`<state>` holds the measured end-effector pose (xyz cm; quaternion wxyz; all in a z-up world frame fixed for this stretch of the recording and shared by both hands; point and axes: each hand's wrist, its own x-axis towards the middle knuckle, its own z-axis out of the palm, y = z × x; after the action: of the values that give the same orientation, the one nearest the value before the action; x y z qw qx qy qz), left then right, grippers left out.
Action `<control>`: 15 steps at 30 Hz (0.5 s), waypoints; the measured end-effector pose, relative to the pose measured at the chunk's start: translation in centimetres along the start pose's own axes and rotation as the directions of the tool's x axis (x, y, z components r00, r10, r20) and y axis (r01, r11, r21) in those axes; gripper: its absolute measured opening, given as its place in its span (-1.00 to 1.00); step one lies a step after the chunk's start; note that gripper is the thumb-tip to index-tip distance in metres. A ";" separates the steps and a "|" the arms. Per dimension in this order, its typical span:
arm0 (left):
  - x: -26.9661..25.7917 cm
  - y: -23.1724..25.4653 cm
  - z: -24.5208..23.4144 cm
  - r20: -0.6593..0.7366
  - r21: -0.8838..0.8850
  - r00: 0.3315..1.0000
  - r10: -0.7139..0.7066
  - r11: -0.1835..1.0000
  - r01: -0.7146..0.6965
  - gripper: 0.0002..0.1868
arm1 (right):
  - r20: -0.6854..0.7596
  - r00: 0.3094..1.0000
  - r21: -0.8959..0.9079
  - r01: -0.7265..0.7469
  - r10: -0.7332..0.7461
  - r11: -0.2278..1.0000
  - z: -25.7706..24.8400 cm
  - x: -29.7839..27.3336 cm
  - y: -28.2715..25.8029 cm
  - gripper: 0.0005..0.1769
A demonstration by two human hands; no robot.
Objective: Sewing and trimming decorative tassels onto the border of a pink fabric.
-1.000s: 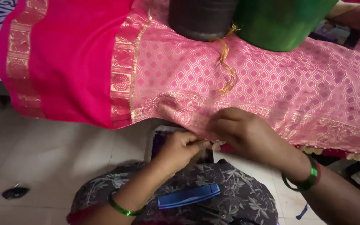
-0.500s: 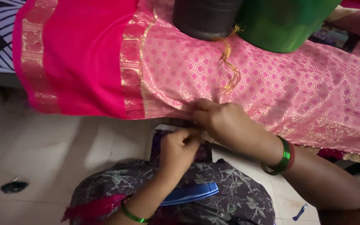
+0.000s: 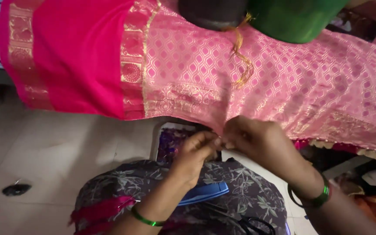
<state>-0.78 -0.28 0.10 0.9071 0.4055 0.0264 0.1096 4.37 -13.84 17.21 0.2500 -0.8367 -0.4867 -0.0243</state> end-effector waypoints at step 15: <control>-0.2 1.4 -0.2 -0.046 0.253 0.981 0.188 0.952 -0.171 -0.90 | 0.082 0.957 -0.227 0.290 -0.279 0.930 0.4 -3.3 2.5 -0.74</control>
<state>-1.26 0.66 0.99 0.8340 0.5125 0.0345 0.2014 4.67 -17.29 14.94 0.1302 -0.7815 -0.6023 -0.0979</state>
